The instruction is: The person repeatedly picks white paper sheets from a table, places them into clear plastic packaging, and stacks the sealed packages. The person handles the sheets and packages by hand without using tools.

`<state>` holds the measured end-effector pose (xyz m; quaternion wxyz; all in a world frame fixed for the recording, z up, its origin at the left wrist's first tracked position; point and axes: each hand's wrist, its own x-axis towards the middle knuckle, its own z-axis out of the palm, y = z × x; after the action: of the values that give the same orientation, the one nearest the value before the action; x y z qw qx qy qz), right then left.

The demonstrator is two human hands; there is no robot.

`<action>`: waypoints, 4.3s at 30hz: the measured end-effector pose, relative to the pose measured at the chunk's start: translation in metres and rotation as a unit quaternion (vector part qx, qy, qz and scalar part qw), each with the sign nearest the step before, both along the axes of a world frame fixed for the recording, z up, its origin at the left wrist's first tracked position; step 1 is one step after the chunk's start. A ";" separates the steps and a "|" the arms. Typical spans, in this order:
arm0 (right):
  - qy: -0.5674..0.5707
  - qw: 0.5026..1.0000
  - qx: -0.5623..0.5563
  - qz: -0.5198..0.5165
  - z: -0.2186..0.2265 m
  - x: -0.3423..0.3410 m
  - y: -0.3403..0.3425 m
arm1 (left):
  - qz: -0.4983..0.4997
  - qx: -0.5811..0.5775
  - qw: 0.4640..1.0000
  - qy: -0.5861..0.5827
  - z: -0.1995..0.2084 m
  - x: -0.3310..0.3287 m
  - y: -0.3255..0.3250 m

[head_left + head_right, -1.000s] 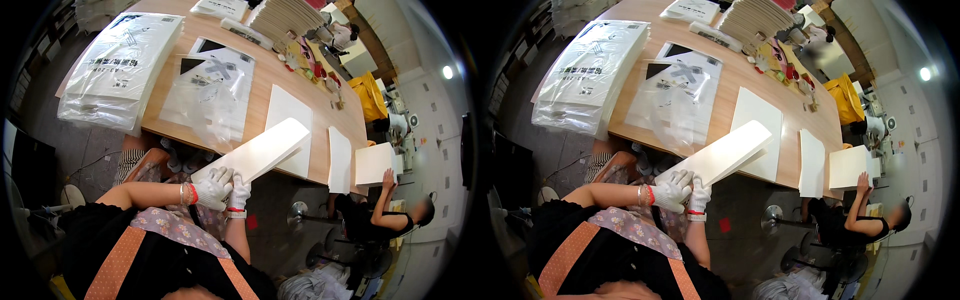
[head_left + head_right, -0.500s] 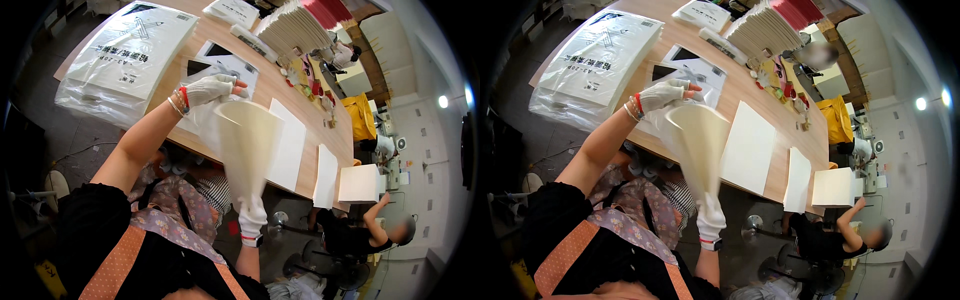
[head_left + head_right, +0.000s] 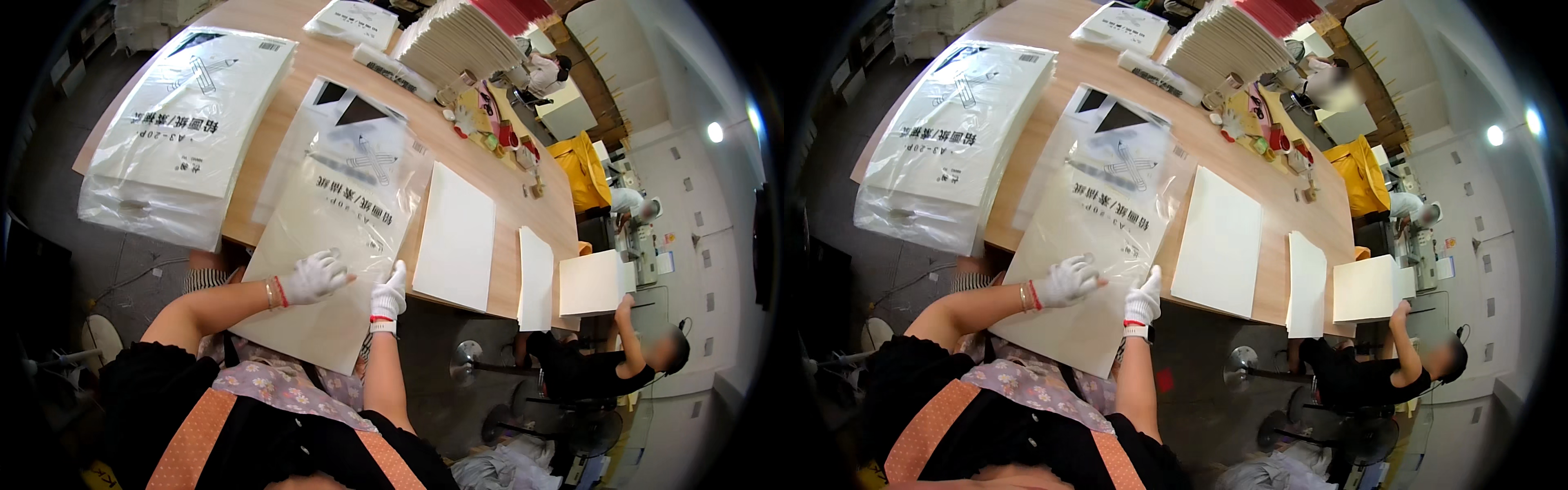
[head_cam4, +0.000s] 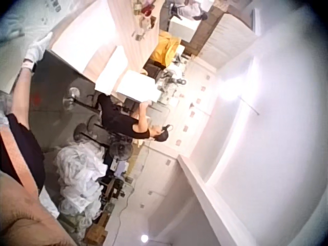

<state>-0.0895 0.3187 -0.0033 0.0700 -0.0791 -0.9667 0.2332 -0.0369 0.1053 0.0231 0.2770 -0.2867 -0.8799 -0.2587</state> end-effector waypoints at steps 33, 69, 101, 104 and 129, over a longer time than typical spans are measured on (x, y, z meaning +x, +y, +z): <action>-0.142 0.873 -0.466 -0.034 -0.015 0.141 0.082 | 0.074 0.287 0.942 -0.159 0.070 0.149 -0.059; -0.368 0.718 -0.591 0.027 -0.032 0.124 -0.007 | 0.212 0.096 0.968 -0.098 -0.007 -0.056 -0.036; 0.053 0.923 -0.119 0.362 0.080 -0.059 -0.121 | 0.102 0.416 0.848 -0.312 0.186 -0.031 -0.027; 0.116 0.906 -0.133 0.385 0.068 -0.032 -0.118 | 0.074 0.361 0.890 -0.268 0.171 -0.040 -0.037; 0.221 0.964 0.006 0.150 0.087 -0.022 0.078 | -0.118 0.685 0.343 -0.632 0.024 0.012 0.096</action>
<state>-0.1112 0.3967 0.0839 0.2461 0.1211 -0.9294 0.2470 -0.0254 0.2009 0.0468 -0.2951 0.1515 -0.2657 -0.9052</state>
